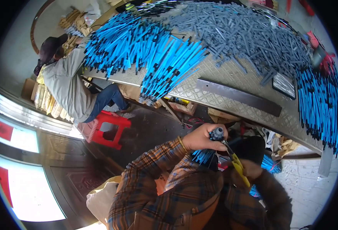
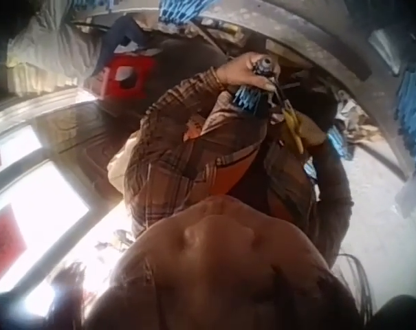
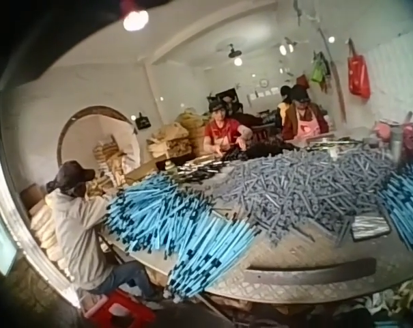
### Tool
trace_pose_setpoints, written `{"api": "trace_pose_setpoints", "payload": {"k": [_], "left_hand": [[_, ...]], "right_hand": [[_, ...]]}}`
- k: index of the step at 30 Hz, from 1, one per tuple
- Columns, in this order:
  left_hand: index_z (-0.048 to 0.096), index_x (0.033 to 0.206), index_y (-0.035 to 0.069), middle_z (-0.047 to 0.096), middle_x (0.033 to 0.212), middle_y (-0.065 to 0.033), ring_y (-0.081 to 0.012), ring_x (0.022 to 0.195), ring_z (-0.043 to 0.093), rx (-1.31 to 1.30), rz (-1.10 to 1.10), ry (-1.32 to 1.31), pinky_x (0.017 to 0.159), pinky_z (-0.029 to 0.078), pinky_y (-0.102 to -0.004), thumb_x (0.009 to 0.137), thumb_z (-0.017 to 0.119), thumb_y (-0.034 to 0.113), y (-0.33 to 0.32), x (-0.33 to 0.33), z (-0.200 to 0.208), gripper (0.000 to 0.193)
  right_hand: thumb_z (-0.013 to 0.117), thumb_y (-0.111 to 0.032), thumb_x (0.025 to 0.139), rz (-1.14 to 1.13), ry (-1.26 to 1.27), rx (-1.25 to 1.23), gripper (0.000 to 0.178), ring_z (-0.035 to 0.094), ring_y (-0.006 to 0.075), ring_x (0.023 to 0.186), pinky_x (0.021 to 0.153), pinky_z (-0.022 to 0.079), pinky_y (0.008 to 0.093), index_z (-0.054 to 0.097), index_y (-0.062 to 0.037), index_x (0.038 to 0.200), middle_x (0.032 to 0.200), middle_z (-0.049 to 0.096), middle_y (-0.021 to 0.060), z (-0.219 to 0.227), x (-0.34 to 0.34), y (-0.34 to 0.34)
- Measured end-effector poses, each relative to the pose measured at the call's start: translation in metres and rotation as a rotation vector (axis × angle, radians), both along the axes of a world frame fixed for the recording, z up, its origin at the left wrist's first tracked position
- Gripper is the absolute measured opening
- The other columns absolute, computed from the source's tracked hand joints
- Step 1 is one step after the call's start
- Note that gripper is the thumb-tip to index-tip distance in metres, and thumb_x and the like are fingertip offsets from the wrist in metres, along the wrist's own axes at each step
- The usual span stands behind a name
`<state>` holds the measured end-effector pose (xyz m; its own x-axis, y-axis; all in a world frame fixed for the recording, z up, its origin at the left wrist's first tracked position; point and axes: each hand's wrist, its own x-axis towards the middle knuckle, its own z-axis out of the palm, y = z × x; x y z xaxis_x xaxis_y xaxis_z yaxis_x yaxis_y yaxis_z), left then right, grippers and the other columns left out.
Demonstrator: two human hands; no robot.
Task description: The person assembles umbrella frames by cutting components with pliers, threading wire through the rib ends, and securing the ribs into a central hub using pliers.
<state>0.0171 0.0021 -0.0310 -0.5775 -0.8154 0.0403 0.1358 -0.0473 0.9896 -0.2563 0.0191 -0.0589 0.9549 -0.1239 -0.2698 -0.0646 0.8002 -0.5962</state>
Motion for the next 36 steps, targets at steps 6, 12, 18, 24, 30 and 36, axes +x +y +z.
{"api": "trace_pose_setpoints", "payload": {"k": [6, 12, 18, 24, 30, 36], "left_hand": [[0.057, 0.092, 0.003, 0.058, 0.09, -0.0025, -0.0093, 0.084, 0.053, 0.004, 0.194, 0.012, 0.075, 0.043, -0.0248, 0.067, 0.076, 0.006, -0.005, -0.002, 0.011, 0.032], [0.057, 0.094, 0.002, 0.058, 0.09, -0.0053, -0.0126, 0.083, 0.055, 0.032, 0.095, 0.026, 0.073, 0.044, -0.0263, 0.062, 0.079, 0.012, -0.012, 0.004, 0.003, 0.04], [0.056, 0.092, 0.004, 0.056, 0.088, -0.002, -0.0115, 0.083, 0.053, -0.022, -0.024, -0.046, 0.074, 0.043, -0.026, 0.066, 0.077, 0.011, -0.004, -0.002, 0.006, 0.035], [0.054, 0.096, 0.006, 0.053, 0.088, 0.0, -0.0102, 0.084, 0.051, -0.073, 0.095, -0.03, 0.076, 0.041, -0.0263, 0.069, 0.076, 0.01, 0.007, -0.006, 0.004, 0.035], [0.054, 0.1, 0.005, 0.057, 0.095, -0.0016, -0.0102, 0.09, 0.052, -0.095, 0.073, -0.011, 0.081, 0.041, -0.0257, 0.068, 0.076, 0.011, -0.002, -0.003, -0.001, 0.04], [0.056, 0.106, 0.001, 0.06, 0.102, -0.0051, -0.0121, 0.098, 0.054, -0.144, 0.014, 0.035, 0.087, 0.041, -0.026, 0.065, 0.078, 0.009, 0.002, 0.003, 0.01, 0.048]], "right_hand": [[0.06, -0.025, 0.081, -0.085, 0.338, -0.732, 0.047, 0.059, 0.0224, 0.078, 0.066, 0.049, 0.0355, 0.042, -0.0024, 0.119, 0.088, 0.059, 0.0106, 0.05, 0.01, -0.039], [0.055, -0.025, 0.086, 0.088, 0.175, 0.038, 0.037, 0.059, 0.0185, 0.056, 0.048, 0.049, 0.0288, 0.044, -0.0012, 0.112, 0.075, 0.06, 0.0122, 0.033, 0.009, -0.042], [0.055, -0.04, 0.083, 0.087, -0.261, 0.464, 0.066, 0.054, 0.0226, 0.039, 0.033, 0.043, 0.0284, 0.035, 0.0143, 0.115, 0.06, 0.058, 0.015, -0.048, 0.016, 0.028], [0.06, -0.028, 0.081, -0.003, 0.289, -1.033, 0.056, 0.058, 0.0251, 0.09, 0.071, 0.047, 0.0374, 0.037, -0.0005, 0.124, 0.104, 0.053, 0.0182, 0.059, 0.012, -0.019], [0.058, -0.021, 0.082, 0.02, 0.56, -1.712, 0.048, 0.059, 0.0248, 0.088, 0.073, 0.047, 0.0369, 0.039, -0.0022, 0.121, 0.098, 0.054, 0.0177, 0.091, 0.009, -0.03], [0.056, -0.026, 0.084, 0.185, 0.371, -0.286, 0.041, 0.06, 0.0201, 0.079, 0.071, 0.048, 0.0307, 0.045, -0.0006, 0.115, 0.087, 0.061, 0.0099, 0.043, 0.009, -0.036]]}}
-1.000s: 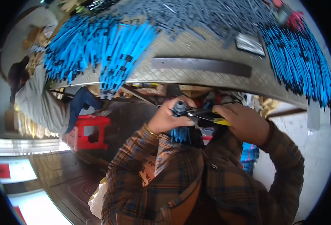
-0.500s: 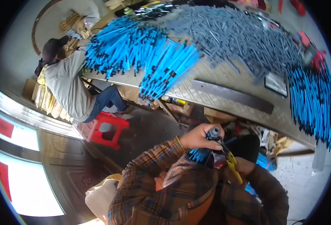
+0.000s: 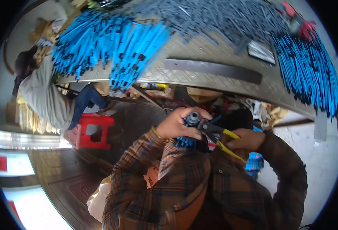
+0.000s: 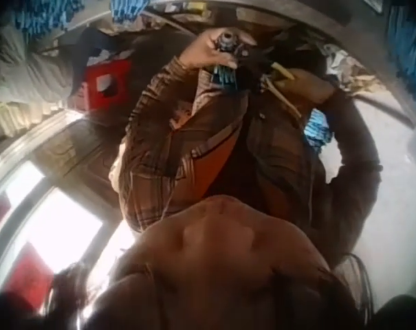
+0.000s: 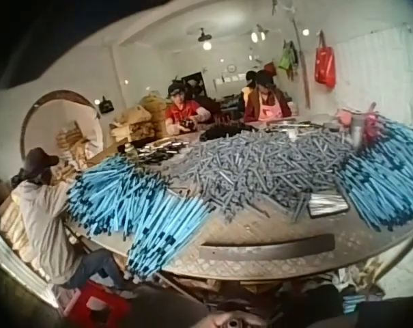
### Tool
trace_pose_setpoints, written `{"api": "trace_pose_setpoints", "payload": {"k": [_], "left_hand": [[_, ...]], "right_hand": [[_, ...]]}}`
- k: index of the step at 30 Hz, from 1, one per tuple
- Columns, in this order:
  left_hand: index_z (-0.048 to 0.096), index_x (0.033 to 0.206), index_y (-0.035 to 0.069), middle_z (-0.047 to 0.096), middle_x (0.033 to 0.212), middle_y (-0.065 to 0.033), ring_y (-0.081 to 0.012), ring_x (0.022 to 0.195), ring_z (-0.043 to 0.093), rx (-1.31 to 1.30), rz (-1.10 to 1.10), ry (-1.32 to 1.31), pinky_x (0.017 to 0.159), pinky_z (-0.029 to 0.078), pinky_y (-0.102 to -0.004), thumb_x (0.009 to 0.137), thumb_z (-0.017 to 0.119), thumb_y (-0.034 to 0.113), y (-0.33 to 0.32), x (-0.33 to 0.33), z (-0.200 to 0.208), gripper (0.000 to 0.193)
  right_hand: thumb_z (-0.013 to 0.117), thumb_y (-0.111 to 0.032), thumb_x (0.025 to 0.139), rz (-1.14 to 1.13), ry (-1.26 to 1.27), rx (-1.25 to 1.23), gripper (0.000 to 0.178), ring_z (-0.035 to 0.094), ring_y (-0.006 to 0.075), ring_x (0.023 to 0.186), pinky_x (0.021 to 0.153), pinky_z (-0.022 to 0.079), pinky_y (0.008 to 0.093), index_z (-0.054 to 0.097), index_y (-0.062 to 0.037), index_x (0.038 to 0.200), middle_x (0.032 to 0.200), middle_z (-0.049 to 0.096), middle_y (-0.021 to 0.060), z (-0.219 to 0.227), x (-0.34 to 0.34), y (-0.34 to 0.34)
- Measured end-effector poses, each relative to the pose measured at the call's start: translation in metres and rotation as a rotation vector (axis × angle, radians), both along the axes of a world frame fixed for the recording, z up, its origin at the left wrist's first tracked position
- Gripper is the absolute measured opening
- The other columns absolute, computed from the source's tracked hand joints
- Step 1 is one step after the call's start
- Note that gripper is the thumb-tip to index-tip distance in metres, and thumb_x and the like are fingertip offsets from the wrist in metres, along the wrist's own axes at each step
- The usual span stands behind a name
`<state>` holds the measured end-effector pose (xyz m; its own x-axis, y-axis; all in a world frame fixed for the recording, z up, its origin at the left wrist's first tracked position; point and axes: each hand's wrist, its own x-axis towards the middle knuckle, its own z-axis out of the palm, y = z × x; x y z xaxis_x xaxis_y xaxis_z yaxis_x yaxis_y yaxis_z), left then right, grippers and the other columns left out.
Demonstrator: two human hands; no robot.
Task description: The person assembles umbrella frames by cutting components with pliers, threading wire through the rib ends, and securing the ribs into a central hub using pliers.
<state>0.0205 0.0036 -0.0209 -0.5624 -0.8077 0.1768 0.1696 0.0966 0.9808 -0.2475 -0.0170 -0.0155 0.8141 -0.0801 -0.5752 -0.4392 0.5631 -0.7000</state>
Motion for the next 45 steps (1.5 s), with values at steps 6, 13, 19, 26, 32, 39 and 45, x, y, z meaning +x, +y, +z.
{"api": "trace_pose_setpoints", "payload": {"k": [6, 13, 19, 26, 32, 39, 45], "left_hand": [[0.058, 0.096, -0.002, 0.06, 0.089, -0.0095, -0.0153, 0.082, 0.055, 0.073, -0.043, -0.025, 0.075, 0.043, -0.0282, 0.059, 0.082, 0.02, -0.002, 0.001, -0.006, 0.05], [0.056, 0.09, 0.0, 0.058, 0.085, -0.0077, -0.0147, 0.078, 0.054, 0.11, 0.018, -0.038, 0.072, 0.042, -0.0274, 0.063, 0.078, 0.018, -0.006, -0.007, -0.014, 0.039], [0.056, 0.092, 0.001, 0.058, 0.088, -0.0072, -0.0141, 0.081, 0.054, 0.136, 0.169, -0.073, 0.074, 0.043, -0.0274, 0.063, 0.077, 0.019, -0.003, -0.004, -0.003, 0.041], [0.056, 0.095, 0.003, 0.059, 0.092, -0.0044, -0.0145, 0.087, 0.054, 0.028, 0.097, -0.097, 0.08, 0.043, -0.0282, 0.065, 0.077, 0.007, -0.004, -0.007, -0.007, 0.037], [0.056, 0.091, 0.004, 0.057, 0.086, 0.0001, -0.0085, 0.082, 0.052, 0.068, 0.093, -0.004, 0.075, 0.042, -0.0245, 0.069, 0.076, 0.01, 0.001, -0.001, -0.007, 0.03], [0.056, 0.089, 0.004, 0.057, 0.08, 0.0028, -0.0051, 0.077, 0.051, 0.104, 0.07, 0.018, 0.07, 0.042, -0.022, 0.072, 0.075, 0.01, 0.005, 0.005, -0.008, 0.026], [0.056, 0.089, 0.003, 0.058, 0.08, 0.0018, -0.0057, 0.076, 0.053, 0.043, 0.06, 0.017, 0.07, 0.043, -0.0226, 0.072, 0.074, 0.008, 0.006, 0.002, -0.004, 0.025]], "right_hand": [[0.06, -0.046, 0.08, -0.157, -0.428, 0.613, 0.064, 0.054, 0.0176, 0.041, 0.037, 0.045, 0.0246, 0.042, 0.0055, 0.114, 0.06, 0.056, 0.0115, -0.065, 0.015, 0.05], [0.063, -0.04, 0.079, -0.047, -0.603, 0.661, 0.063, 0.062, 0.022, 0.055, 0.045, 0.05, 0.0284, 0.039, 0.0045, 0.117, 0.071, 0.059, 0.0143, -0.054, 0.005, 0.029], [0.058, -0.013, 0.075, -0.066, 0.085, -1.388, 0.055, 0.052, 0.0364, 0.102, 0.085, 0.043, 0.0396, 0.037, -0.0011, 0.125, 0.114, 0.049, 0.0195, 0.027, 0.007, 0.017], [0.05, -0.008, 0.079, 0.121, 0.24, -1.015, 0.038, 0.059, 0.0317, 0.087, 0.075, 0.047, 0.0373, 0.042, -0.0027, 0.116, 0.095, 0.058, 0.0183, 0.075, 0.003, 0.012], [0.054, -0.016, 0.085, -0.075, 0.087, -0.89, 0.031, 0.061, 0.0336, 0.08, 0.067, 0.047, 0.0368, 0.041, -0.003, 0.11, 0.088, 0.059, 0.02, 0.015, 0.016, 0.035], [0.055, -0.017, 0.085, -0.144, -0.009, -0.954, 0.031, 0.062, 0.0307, 0.078, 0.066, 0.047, 0.0355, 0.041, -0.0025, 0.108, 0.085, 0.06, 0.0182, 0.004, 0.025, 0.039], [0.055, -0.018, 0.085, -0.084, 0.051, -0.905, 0.031, 0.062, 0.0293, 0.08, 0.068, 0.047, 0.0354, 0.042, -0.0035, 0.109, 0.086, 0.06, 0.0169, 0.022, 0.022, 0.035]]}}
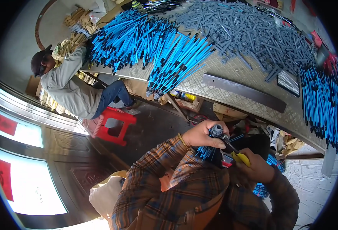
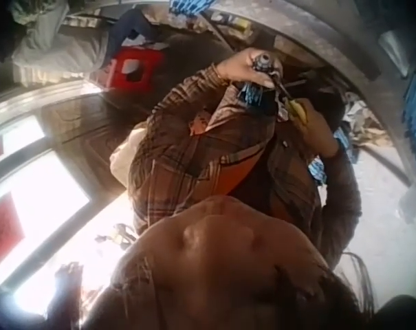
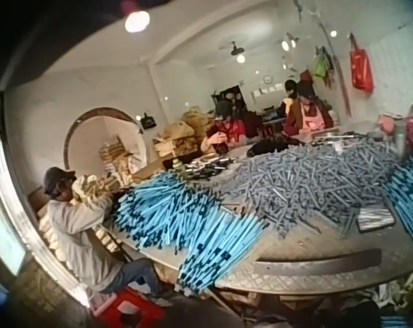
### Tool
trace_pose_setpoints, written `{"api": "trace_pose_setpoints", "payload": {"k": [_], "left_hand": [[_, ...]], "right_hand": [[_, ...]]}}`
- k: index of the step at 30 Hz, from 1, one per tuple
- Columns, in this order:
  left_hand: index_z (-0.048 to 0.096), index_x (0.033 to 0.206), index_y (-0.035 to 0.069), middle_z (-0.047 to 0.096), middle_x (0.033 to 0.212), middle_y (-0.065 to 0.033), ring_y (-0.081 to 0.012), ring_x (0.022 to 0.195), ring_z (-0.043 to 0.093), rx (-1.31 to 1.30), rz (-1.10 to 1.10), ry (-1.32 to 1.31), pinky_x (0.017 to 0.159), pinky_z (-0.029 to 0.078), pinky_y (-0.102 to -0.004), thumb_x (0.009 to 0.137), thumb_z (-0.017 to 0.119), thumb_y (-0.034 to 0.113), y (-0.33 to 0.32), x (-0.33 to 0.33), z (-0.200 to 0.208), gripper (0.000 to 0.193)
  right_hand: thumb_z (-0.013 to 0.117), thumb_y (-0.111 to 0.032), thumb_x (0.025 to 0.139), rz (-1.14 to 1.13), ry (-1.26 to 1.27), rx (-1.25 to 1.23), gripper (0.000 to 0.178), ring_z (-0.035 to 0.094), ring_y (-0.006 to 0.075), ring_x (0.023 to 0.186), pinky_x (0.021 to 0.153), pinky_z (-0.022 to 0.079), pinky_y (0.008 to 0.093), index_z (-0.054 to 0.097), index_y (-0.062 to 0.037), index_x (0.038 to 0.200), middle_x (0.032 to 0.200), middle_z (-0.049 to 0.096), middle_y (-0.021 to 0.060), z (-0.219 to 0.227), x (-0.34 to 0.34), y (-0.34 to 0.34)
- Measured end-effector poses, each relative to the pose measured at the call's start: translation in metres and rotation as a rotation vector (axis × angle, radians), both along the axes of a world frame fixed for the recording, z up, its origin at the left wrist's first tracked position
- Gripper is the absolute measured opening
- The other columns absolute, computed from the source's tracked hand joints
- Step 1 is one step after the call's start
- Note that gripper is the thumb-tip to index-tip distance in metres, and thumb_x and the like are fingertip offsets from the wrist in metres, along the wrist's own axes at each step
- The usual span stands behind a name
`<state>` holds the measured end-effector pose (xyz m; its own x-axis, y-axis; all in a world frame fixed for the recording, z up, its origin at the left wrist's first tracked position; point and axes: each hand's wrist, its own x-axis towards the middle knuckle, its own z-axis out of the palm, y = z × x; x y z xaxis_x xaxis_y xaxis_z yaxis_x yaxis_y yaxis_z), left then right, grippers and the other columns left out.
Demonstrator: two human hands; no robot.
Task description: The person assembles umbrella frames by cutting components with pliers, threading wire through the rib ends, and securing the ribs into a central hub using pliers.
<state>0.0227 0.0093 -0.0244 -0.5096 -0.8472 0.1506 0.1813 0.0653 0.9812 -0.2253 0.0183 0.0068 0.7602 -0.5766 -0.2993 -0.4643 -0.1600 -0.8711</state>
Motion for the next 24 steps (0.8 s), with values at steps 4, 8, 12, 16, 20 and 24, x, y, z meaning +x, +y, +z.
{"api": "trace_pose_setpoints", "payload": {"k": [4, 8, 12, 16, 20, 24], "left_hand": [[0.058, 0.089, 0.002, 0.06, 0.086, -0.0019, -0.0089, 0.081, 0.055, 0.07, 0.003, -0.063, 0.074, 0.043, -0.0244, 0.07, 0.074, 0.007, -0.001, 0.008, 0.005, 0.026], [0.06, 0.091, -0.002, 0.06, 0.084, -0.0074, -0.0143, 0.075, 0.056, 0.131, 0.043, -0.08, 0.069, 0.044, -0.0267, 0.063, 0.078, 0.015, 0.001, 0.012, 0.013, 0.038], [0.06, 0.093, -0.004, 0.06, 0.086, -0.0098, -0.0154, 0.076, 0.057, 0.082, 0.014, -0.082, 0.069, 0.044, -0.0272, 0.061, 0.08, 0.02, -0.004, 0.009, 0.009, 0.045], [0.061, 0.101, -0.001, 0.06, 0.097, -0.007, -0.0154, 0.09, 0.056, -0.004, -0.169, -0.023, 0.081, 0.042, -0.027, 0.061, 0.078, 0.013, -0.007, 0.009, -0.002, 0.045], [0.06, 0.102, -0.002, 0.061, 0.098, -0.0075, -0.016, 0.09, 0.056, 0.01, -0.21, -0.061, 0.082, 0.042, -0.0271, 0.061, 0.077, 0.013, -0.008, 0.011, 0.003, 0.047], [0.06, 0.102, -0.001, 0.061, 0.099, -0.0076, -0.0151, 0.09, 0.056, 0.085, -0.22, -0.077, 0.081, 0.042, -0.0266, 0.062, 0.076, 0.01, -0.009, 0.01, 0.009, 0.045]], "right_hand": [[0.055, -0.02, 0.086, -0.06, -0.077, 0.0, 0.031, 0.061, 0.0263, 0.082, 0.071, 0.047, 0.034, 0.043, -0.0034, 0.11, 0.087, 0.06, 0.0147, -0.031, 0.009, 0.008], [0.053, -0.02, 0.087, 0.005, -0.094, -0.023, 0.031, 0.062, 0.0249, 0.078, 0.069, 0.048, 0.0345, 0.042, -0.0027, 0.109, 0.085, 0.06, 0.0142, -0.011, 0.006, -0.004], [0.053, -0.02, 0.087, 0.063, -0.085, 0.313, 0.03, 0.063, 0.0242, 0.073, 0.063, 0.05, 0.0339, 0.041, -0.0019, 0.108, 0.082, 0.06, 0.0146, 0.002, -0.007, -0.011], [0.052, -0.02, 0.088, 0.044, -0.37, 1.185, 0.029, 0.063, 0.0239, 0.068, 0.057, 0.051, 0.0329, 0.041, -0.0012, 0.107, 0.08, 0.06, 0.0156, -0.042, -0.01, 0.0], [0.049, -0.022, 0.09, 0.11, -0.605, 1.485, 0.026, 0.063, 0.0236, 0.067, 0.055, 0.052, 0.0316, 0.042, -0.0017, 0.104, 0.081, 0.06, 0.0163, -0.06, -0.005, 0.01], [0.047, -0.027, 0.091, 0.125, -0.433, 1.304, 0.025, 0.064, 0.0232, 0.072, 0.059, 0.053, 0.0313, 0.044, -0.0024, 0.098, 0.087, 0.061, 0.016, -0.029, -0.017, -0.013]]}}
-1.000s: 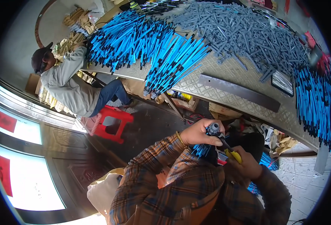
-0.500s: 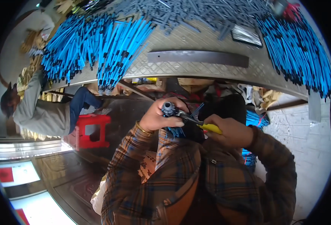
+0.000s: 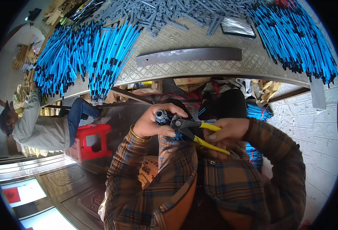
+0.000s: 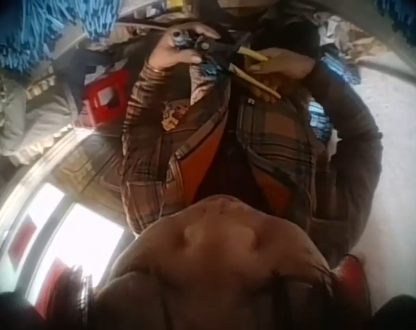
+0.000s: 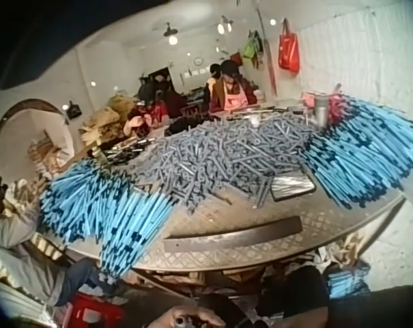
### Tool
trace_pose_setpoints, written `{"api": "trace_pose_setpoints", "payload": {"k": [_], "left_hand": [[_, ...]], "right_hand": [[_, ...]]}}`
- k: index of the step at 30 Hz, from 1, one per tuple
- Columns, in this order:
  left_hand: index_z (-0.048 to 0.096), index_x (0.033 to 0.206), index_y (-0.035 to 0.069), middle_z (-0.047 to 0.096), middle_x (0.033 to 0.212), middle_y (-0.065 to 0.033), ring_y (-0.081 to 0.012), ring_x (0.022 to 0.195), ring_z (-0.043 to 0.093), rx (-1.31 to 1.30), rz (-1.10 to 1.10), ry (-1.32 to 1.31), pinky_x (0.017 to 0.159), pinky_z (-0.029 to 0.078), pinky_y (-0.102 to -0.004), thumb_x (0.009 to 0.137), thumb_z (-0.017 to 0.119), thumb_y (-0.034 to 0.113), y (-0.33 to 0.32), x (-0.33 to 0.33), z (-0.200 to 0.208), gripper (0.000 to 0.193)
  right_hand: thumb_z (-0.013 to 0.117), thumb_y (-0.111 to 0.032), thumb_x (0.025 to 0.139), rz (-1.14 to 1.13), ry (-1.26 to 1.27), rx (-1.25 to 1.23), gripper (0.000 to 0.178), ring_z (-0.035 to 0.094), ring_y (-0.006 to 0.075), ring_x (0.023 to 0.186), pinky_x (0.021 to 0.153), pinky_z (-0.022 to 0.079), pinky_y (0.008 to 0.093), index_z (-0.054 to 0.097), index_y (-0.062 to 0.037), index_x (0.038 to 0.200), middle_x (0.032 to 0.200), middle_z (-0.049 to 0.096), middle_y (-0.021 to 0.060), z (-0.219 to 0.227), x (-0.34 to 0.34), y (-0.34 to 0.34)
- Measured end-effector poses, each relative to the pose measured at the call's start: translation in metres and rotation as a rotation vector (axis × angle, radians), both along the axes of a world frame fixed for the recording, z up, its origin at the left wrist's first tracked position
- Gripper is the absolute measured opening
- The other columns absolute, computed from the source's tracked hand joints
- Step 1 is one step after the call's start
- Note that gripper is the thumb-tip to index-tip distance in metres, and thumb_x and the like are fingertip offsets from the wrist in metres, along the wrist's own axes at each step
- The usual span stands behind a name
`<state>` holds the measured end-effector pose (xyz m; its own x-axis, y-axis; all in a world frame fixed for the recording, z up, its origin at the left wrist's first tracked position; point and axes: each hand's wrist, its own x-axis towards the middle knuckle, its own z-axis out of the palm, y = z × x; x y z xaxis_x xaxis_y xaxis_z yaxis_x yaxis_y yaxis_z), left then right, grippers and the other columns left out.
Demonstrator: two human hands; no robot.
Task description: The person assembles umbrella frames by cutting components with pliers, threading wire through the rib ends, and securing the ribs into a central hub using pliers.
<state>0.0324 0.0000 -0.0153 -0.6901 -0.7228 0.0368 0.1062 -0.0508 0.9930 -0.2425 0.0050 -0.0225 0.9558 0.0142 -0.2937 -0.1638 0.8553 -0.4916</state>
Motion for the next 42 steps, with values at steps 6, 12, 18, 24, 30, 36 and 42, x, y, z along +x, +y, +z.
{"api": "trace_pose_setpoints", "payload": {"k": [6, 12, 18, 24, 30, 36, 42], "left_hand": [[0.06, 0.098, -0.005, 0.062, 0.091, -0.0113, -0.0169, 0.081, 0.057, 0.007, 0.039, -0.126, 0.074, 0.044, -0.0279, 0.057, 0.078, 0.021, 0.0, -0.005, 0.013, 0.052], [0.06, 0.097, -0.006, 0.061, 0.09, -0.011, -0.0164, 0.08, 0.057, 0.056, 0.033, -0.178, 0.072, 0.043, -0.0275, 0.058, 0.076, 0.023, -0.001, -0.007, 0.015, 0.051], [0.06, 0.098, -0.005, 0.061, 0.089, -0.0095, -0.0152, 0.08, 0.056, 0.004, -0.036, -0.178, 0.072, 0.043, -0.0269, 0.06, 0.074, 0.02, -0.006, -0.005, 0.018, 0.048], [0.059, 0.103, -0.002, 0.062, 0.092, -0.0079, -0.0135, 0.084, 0.057, -0.054, -0.066, -0.154, 0.076, 0.043, -0.0253, 0.064, 0.074, 0.011, -0.009, -0.005, 0.017, 0.043], [0.06, 0.102, -0.003, 0.062, 0.091, -0.0082, -0.0135, 0.083, 0.057, 0.059, 0.032, -0.126, 0.075, 0.043, -0.0254, 0.064, 0.074, 0.011, -0.003, -0.005, 0.017, 0.043], [0.06, 0.094, -0.007, 0.058, 0.079, -0.0101, -0.0157, 0.069, 0.054, -0.016, -0.036, -0.18, 0.061, 0.041, -0.0271, 0.059, 0.076, 0.027, -0.002, -0.011, 0.018, 0.051], [0.06, 0.091, -0.005, 0.057, 0.078, -0.0088, -0.0165, 0.07, 0.053, 0.014, -0.035, -0.193, 0.062, 0.04, -0.0282, 0.059, 0.075, 0.025, 0.0, -0.011, 0.018, 0.046]], "right_hand": [[0.048, -0.028, 0.091, 0.055, 0.158, -0.231, 0.03, 0.064, 0.0245, 0.082, 0.069, 0.054, 0.0332, 0.047, 0.001, 0.1, 0.093, 0.06, 0.0145, 0.031, -0.001, -0.021], [0.048, -0.028, 0.091, 0.131, 0.26, -0.369, 0.035, 0.063, 0.0211, 0.083, 0.071, 0.053, 0.0311, 0.047, 0.0022, 0.107, 0.095, 0.059, 0.0122, 0.048, -0.002, -0.035], [0.052, -0.03, 0.09, 0.191, 0.346, -0.521, 0.036, 0.058, 0.0122, 0.082, 0.072, 0.049, 0.0261, 0.051, 0.0, 0.11, 0.093, 0.057, 0.0058, 0.059, -0.001, -0.041], [0.051, -0.034, 0.09, 0.209, 0.284, -0.778, 0.037, 0.059, 0.0127, 0.078, 0.068, 0.05, 0.0263, 0.052, -0.0006, 0.106, 0.088, 0.059, 0.0058, 0.063, 0.001, -0.045], [0.054, -0.032, 0.089, 0.131, 0.301, -0.63, 0.033, 0.053, 0.0088, 0.074, 0.068, 0.046, 0.0245, 0.053, -0.0022, 0.103, 0.084, 0.055, 0.0031, 0.059, 0.002, -0.036], [0.053, -0.031, 0.09, 0.204, 0.283, -0.706, 0.032, 0.053, 0.009, 0.074, 0.067, 0.047, 0.0246, 0.052, -0.0018, 0.101, 0.083, 0.055, 0.0035, 0.076, 0.0, -0.041], [0.052, -0.031, 0.09, 0.22, 0.339, -0.644, 0.033, 0.055, 0.01, 0.076, 0.068, 0.049, 0.026, 0.05, -0.0004, 0.103, 0.083, 0.056, 0.004, 0.074, -0.001, -0.038]]}}
